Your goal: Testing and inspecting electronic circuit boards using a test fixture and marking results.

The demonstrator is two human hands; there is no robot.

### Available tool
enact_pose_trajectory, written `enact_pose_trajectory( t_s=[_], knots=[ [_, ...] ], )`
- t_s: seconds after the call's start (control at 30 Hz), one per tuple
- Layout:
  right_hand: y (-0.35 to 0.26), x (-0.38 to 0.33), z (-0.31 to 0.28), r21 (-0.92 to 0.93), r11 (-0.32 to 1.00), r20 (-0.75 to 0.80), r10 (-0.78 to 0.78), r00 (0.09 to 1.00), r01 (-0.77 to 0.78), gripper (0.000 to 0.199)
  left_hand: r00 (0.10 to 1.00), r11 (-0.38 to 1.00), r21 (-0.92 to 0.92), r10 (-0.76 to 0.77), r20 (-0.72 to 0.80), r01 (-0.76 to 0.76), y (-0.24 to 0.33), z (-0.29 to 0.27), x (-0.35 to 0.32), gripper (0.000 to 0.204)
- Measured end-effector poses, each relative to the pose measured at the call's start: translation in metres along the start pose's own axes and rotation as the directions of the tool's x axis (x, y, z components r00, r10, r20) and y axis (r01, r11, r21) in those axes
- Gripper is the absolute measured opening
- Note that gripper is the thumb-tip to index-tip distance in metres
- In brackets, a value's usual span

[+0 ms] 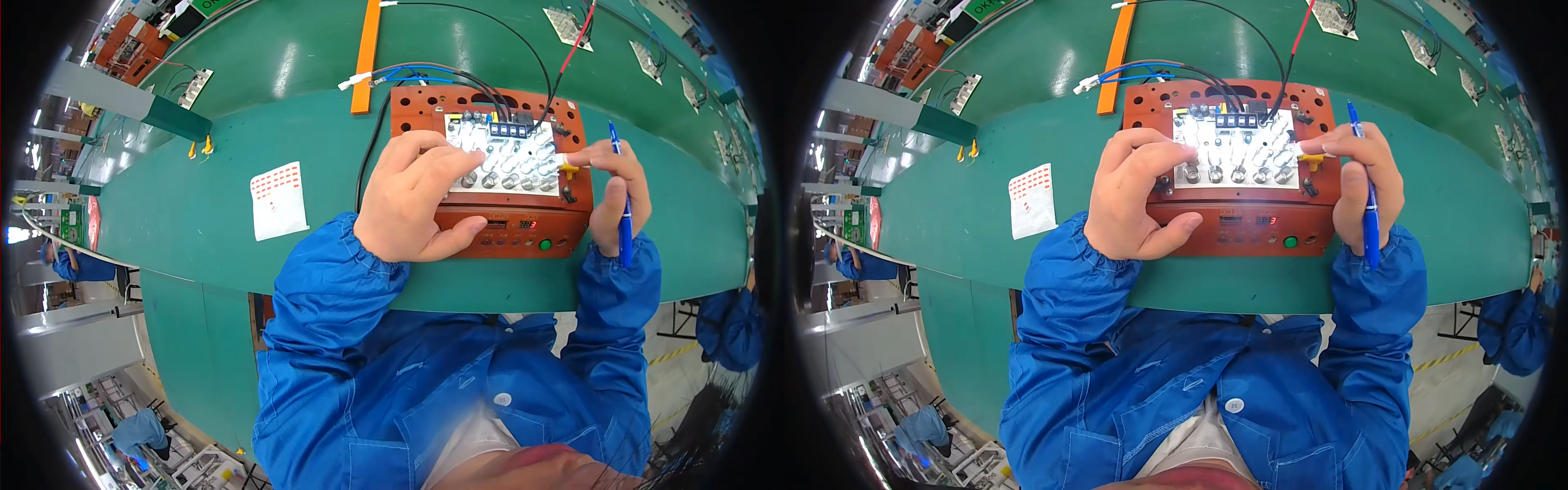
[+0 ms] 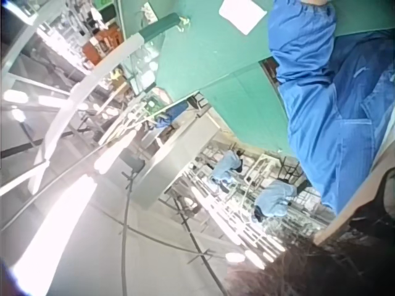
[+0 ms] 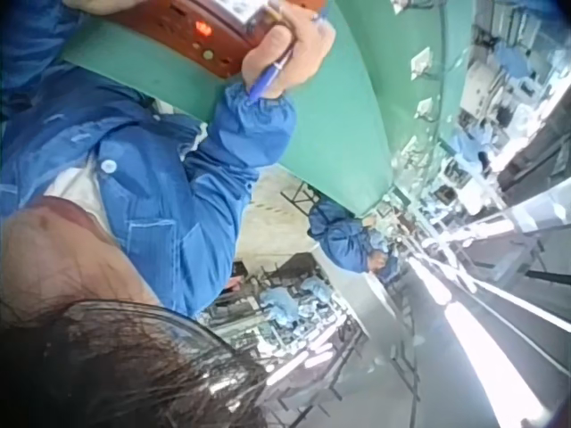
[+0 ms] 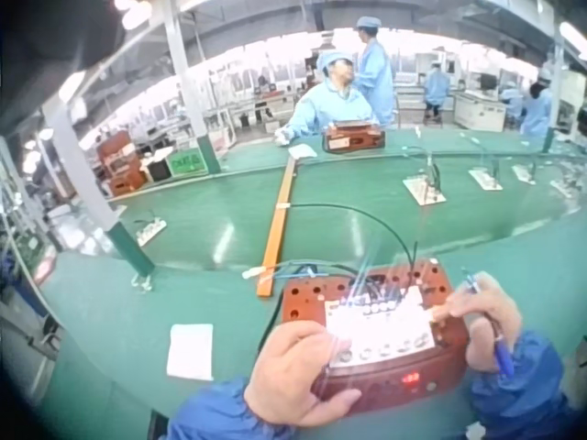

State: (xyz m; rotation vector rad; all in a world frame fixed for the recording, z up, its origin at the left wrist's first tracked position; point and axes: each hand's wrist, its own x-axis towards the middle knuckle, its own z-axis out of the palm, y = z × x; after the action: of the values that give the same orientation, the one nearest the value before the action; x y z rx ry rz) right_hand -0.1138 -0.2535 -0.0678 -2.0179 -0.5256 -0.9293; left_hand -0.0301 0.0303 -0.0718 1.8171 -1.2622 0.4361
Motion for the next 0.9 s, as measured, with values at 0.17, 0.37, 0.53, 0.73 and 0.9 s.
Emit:
enact_pose_trajectory(
  t_s=[0.17,0.37,0.53,0.73,0.9],
  knots=[
    [0.001,-0.002,-0.003,-0.012,1.0,0.168,-0.022,0.986,0.025,0.033,0.999,0.999,-0.007,0.036,-0.013,-0.036,-0.001,0.001,0.0,0.069],
    [-0.001,-0.001,-0.006,-0.032,0.996,0.168,-0.077,0.983,0.084,0.038,0.989,0.996,0.016,0.085,0.122,-0.088,0.002,-0.003,0.004,0.079],
    [-0.017,0.006,0.001,-0.055,0.998,0.259,-0.025,0.966,0.04,0.046,0.984,0.999,0.016,0.044,0.172,-0.047,0.002,-0.004,0.002,0.084],
    [-0.025,0.011,0.013,-0.184,0.981,0.339,0.002,0.941,0.064,0.056,0.995,0.999,-0.025,0.042,0.09,-0.039,0.0,0.002,0.001,0.088],
    [-0.025,0.009,0.015,-0.182,0.983,0.325,0.022,0.946,0.04,0.056,0.998,0.999,-0.006,0.038,0.049,-0.038,-0.002,0.001,0.0,0.087]
  ],
)
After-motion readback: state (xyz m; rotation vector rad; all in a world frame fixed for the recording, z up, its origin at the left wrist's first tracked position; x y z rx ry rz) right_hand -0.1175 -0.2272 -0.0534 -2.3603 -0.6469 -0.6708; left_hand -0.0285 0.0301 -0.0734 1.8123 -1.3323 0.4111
